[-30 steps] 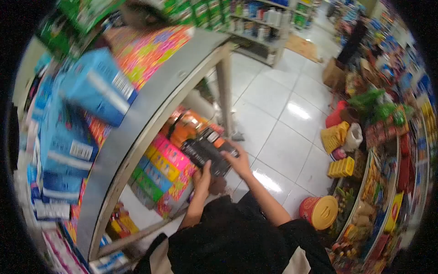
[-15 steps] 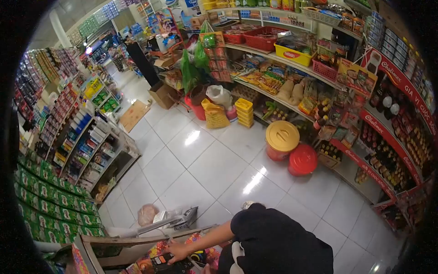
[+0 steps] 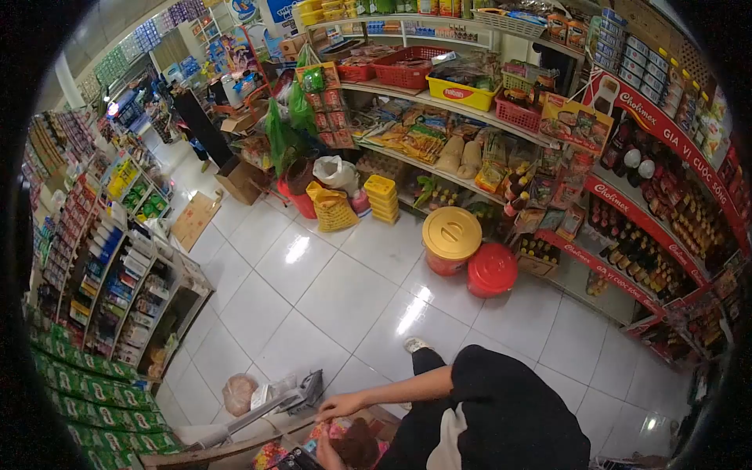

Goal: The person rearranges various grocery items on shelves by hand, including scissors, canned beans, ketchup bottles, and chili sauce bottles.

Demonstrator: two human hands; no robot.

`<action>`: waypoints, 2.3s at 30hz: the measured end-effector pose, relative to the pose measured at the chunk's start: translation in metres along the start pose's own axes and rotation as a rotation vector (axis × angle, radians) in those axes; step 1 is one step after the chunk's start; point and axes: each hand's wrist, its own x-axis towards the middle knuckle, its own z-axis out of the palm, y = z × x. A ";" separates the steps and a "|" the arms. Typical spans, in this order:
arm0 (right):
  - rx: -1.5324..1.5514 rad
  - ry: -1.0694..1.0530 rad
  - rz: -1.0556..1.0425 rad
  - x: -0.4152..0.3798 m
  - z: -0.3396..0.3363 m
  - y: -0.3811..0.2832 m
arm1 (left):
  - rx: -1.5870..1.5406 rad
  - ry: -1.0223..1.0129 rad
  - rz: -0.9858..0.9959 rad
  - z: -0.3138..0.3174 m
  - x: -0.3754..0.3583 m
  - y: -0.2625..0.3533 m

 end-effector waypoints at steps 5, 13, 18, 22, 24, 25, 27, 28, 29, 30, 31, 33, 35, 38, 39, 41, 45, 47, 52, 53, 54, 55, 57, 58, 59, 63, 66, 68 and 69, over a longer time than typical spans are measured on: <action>-0.007 0.033 -0.012 -0.105 -0.041 -0.037 | -0.013 -0.023 -0.107 0.030 -0.008 -0.006; -0.040 0.543 -0.029 -0.169 -0.108 -0.086 | 0.072 -0.388 1.102 0.217 0.002 0.212; -0.165 0.778 -0.099 -0.228 -0.182 -0.092 | -0.575 -0.890 1.055 0.324 0.002 0.307; 0.142 1.024 -0.084 -0.277 -0.219 -0.114 | -0.543 -0.714 0.872 0.416 0.042 0.266; 0.262 1.115 -0.078 -0.296 -0.231 -0.122 | -0.516 -0.611 0.815 0.444 0.060 0.247; 0.322 1.156 -0.068 -0.306 -0.237 -0.125 | -0.499 -0.557 0.795 0.454 0.069 0.240; 0.313 1.255 -0.061 -0.317 -0.253 -0.115 | -0.471 -0.464 0.780 0.466 0.088 0.232; 0.331 1.288 -0.059 -0.320 -0.260 -0.111 | -0.454 -0.421 0.781 0.469 0.098 0.231; 0.350 1.315 -0.058 -0.321 -0.268 -0.109 | -0.437 -0.387 0.786 0.472 0.108 0.231; 0.376 1.317 -0.040 -0.321 -0.274 -0.108 | -0.416 -0.363 0.789 0.475 0.118 0.233; 0.398 1.315 -0.031 -0.318 -0.284 -0.108 | -0.401 -0.349 0.797 0.482 0.129 0.236; 0.441 1.315 -0.012 -0.312 -0.301 -0.111 | -0.361 -0.369 0.799 0.499 0.149 0.238; 0.472 1.319 -0.013 -0.297 -0.323 -0.119 | -0.316 -0.411 0.807 0.521 0.167 0.242; 0.426 1.356 0.032 -0.272 -0.363 -0.129 | -0.298 -0.484 0.847 0.562 0.196 0.257; 0.424 1.363 0.035 -0.263 -0.378 -0.129 | -0.306 -0.512 0.876 0.575 0.203 0.265; 0.474 1.355 0.058 -0.245 -0.408 -0.145 | -0.312 -0.558 0.933 0.598 0.218 0.286; 0.539 1.407 -0.031 -0.210 -0.473 -0.176 | -0.394 -0.681 1.058 0.644 0.238 0.337; 0.506 1.386 -0.032 -0.196 -0.511 -0.185 | -0.440 -0.763 1.109 0.670 0.244 0.356; -0.097 1.324 0.047 -0.180 -0.580 -0.229 | -0.534 -0.971 1.082 0.764 0.255 0.383; -0.300 1.317 0.070 -0.180 -0.590 -0.236 | -0.555 -1.016 1.053 0.786 0.253 0.384; -0.103 1.326 0.007 -0.181 -0.601 -0.234 | -0.569 -1.061 1.022 0.810 0.250 0.384; -0.173 1.393 -0.022 -0.187 -0.608 -0.240 | -0.580 -1.103 0.989 0.831 0.247 0.382; -0.325 1.498 -0.088 -0.194 -0.623 -0.255 | -0.591 -1.177 0.947 0.867 0.239 0.378; -0.411 1.537 -0.120 -0.200 -0.632 -0.265 | -0.592 -1.209 0.931 0.883 0.234 0.375; -0.387 1.601 -0.128 -0.208 -0.639 -0.275 | -0.592 -1.238 0.920 0.897 0.229 0.372; -0.375 1.813 -0.302 -0.248 -0.665 -0.313 | -0.565 -1.325 0.920 0.957 0.201 0.357; 0.066 2.149 -0.107 -0.279 -0.678 -0.309 | -0.441 -1.233 1.253 1.026 0.172 0.332; 0.137 2.208 -0.104 -0.296 -0.689 -0.300 | -0.472 -1.334 1.177 1.075 0.149 0.308; 0.161 2.221 -0.085 -0.303 -0.697 -0.297 | -0.366 -1.245 1.357 1.099 0.143 0.306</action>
